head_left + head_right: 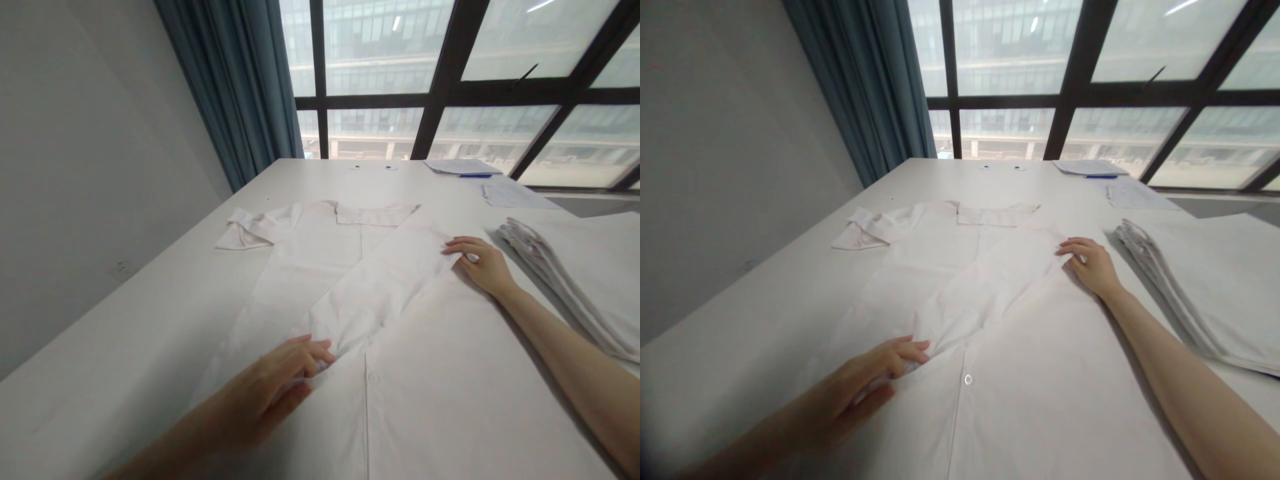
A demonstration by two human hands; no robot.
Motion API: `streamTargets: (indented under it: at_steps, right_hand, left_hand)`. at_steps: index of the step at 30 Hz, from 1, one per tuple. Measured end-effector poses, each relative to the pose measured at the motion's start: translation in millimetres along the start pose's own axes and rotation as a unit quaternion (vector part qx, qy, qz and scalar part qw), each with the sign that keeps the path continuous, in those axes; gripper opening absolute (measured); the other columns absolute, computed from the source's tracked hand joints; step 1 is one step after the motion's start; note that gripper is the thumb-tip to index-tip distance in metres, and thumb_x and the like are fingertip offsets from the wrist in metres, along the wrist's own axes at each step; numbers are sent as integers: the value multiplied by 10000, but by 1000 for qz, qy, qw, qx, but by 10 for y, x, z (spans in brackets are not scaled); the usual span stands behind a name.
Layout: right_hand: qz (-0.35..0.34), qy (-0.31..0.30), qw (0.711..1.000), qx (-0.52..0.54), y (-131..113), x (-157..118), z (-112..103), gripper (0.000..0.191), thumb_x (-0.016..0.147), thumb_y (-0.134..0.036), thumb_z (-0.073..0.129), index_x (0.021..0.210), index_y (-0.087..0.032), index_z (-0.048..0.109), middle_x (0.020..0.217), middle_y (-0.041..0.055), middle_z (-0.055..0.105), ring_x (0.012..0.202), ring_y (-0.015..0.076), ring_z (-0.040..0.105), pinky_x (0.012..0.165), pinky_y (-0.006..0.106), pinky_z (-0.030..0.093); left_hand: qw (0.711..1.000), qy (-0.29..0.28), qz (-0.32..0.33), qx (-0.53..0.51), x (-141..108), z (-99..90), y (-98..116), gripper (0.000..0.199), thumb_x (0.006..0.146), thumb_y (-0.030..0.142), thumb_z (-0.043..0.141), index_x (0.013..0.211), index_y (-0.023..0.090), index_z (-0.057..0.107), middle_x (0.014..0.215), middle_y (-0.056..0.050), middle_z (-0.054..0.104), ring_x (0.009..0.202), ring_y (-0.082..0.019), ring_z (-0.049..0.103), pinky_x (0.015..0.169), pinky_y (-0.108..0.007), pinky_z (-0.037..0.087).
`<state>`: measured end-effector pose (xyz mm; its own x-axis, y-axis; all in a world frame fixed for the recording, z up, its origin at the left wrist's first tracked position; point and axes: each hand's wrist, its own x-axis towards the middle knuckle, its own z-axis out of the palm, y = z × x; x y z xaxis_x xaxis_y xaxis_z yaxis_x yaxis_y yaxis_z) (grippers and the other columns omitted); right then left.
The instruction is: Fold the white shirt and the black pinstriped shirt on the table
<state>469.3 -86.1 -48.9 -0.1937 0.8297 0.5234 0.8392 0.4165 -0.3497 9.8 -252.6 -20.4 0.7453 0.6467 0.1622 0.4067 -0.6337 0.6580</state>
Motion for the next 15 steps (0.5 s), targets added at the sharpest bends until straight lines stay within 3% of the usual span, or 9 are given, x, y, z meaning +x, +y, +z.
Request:
streamTargets:
  at_steps: [7, 12, 15]
  right_hand:
    - [73, -43, 996, -32, -48, 23, 0, 392, 708, -51, 414, 785, -257, 739, 995, 34, 746, 1083, 227, 628, 1020, 414, 444]
    - [73, -42, 995, -54, 10, 36, 2, 404, 700, -21, 410, 767, -244, 740, 974, 40, 754, 1082, 234, 632, 1010, 419, 447]
    - [61, -49, 995, -65, -108, 118, -93, 385, 714, -29, 418, 792, -221, 743, 1004, 66, 750, 1086, 255, 630, 991, 435, 452]
  left_hand:
    - [996, -43, 58, 45, 82, -35, 57, 55, 917, 169, 499, 946, 216, 502, 1306, -98, 576, 1294, -225, 489, 1140, -409, 336]
    - [999, -22, 17, 46, 94, -82, 72, 166, 927, 100, 428, 835, 197, 525, 1291, -91, 568, 1227, -202, 528, 1022, -318, 448]
    - [999, -2, -21, 37, 99, -101, 70, 138, 939, 139, 443, 849, 190, 535, 1182, -94, 595, 1088, -176, 587, 928, -282, 489]
